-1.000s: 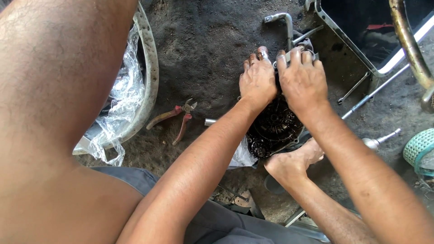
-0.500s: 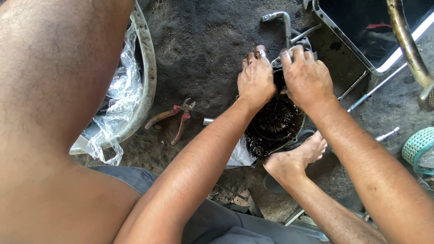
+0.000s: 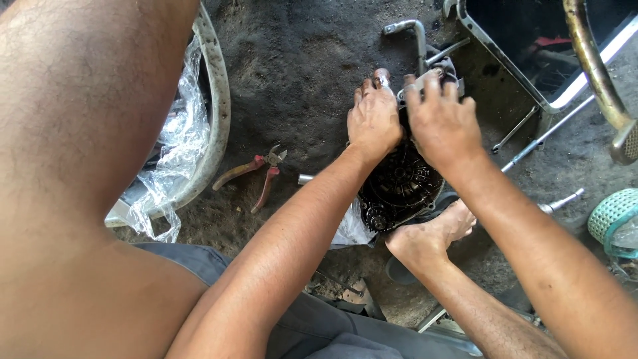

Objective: Cleaning the interior of a motorcycle engine cover and removing internal components.

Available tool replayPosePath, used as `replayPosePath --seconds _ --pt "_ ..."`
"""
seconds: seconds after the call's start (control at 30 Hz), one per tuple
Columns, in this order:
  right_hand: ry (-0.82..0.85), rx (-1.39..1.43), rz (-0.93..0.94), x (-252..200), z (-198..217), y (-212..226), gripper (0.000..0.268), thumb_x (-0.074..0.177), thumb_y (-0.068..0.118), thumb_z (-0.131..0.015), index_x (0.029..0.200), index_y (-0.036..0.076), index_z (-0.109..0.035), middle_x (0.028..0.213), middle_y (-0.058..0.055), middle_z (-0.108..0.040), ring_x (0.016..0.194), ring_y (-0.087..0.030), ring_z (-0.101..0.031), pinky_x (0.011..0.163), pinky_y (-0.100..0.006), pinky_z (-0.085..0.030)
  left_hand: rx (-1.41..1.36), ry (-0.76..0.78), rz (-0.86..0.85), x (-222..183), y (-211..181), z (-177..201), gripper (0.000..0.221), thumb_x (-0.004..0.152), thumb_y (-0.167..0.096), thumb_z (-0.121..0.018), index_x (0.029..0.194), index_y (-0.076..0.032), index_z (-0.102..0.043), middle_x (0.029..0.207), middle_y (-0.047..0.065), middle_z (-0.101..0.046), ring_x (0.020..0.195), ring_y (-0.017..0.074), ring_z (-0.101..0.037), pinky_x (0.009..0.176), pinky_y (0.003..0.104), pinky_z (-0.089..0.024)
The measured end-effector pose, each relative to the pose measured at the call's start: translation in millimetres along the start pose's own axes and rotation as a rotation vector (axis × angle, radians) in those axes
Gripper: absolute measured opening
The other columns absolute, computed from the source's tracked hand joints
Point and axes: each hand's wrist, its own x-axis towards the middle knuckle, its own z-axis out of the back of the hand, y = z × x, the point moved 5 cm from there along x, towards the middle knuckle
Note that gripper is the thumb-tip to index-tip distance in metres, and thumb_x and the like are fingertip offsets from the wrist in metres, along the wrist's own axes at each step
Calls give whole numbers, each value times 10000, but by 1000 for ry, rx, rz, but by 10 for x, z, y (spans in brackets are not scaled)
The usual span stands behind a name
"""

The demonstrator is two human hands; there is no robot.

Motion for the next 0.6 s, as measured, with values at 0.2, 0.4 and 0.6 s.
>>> replayPosePath --seconds 0.2,0.4,0.6 --pt "-9 183 -180 -215 550 101 537 694 -118 -636 1205 -59 -481 1028 -249 -469 840 -342 -575 594 -488 -543 35 21 -23 -140 -47 148 695 721 -160 -579 1321 -5 -264 1234 161 -406 1158 331 -416 863 513 -443" --pt "-1 280 -272 -249 420 9 684 638 -42 -773 1221 -78 -417 998 -304 -475 806 -432 -602 582 -520 -557 41 -59 -59 -408 -171 430 883 633 -124 -773 1310 7 -223 1172 258 -455 1147 395 -432 904 589 -361" --pt "-21 391 -287 -311 301 -37 665 650 -38 -750 1216 -71 -403 988 -282 -454 761 -451 -604 557 -537 -556 295 -308 -432 -577 -124 345 680 693 -183 -768 1223 -111 -347 1144 174 -461 1099 331 -446 897 466 -342"
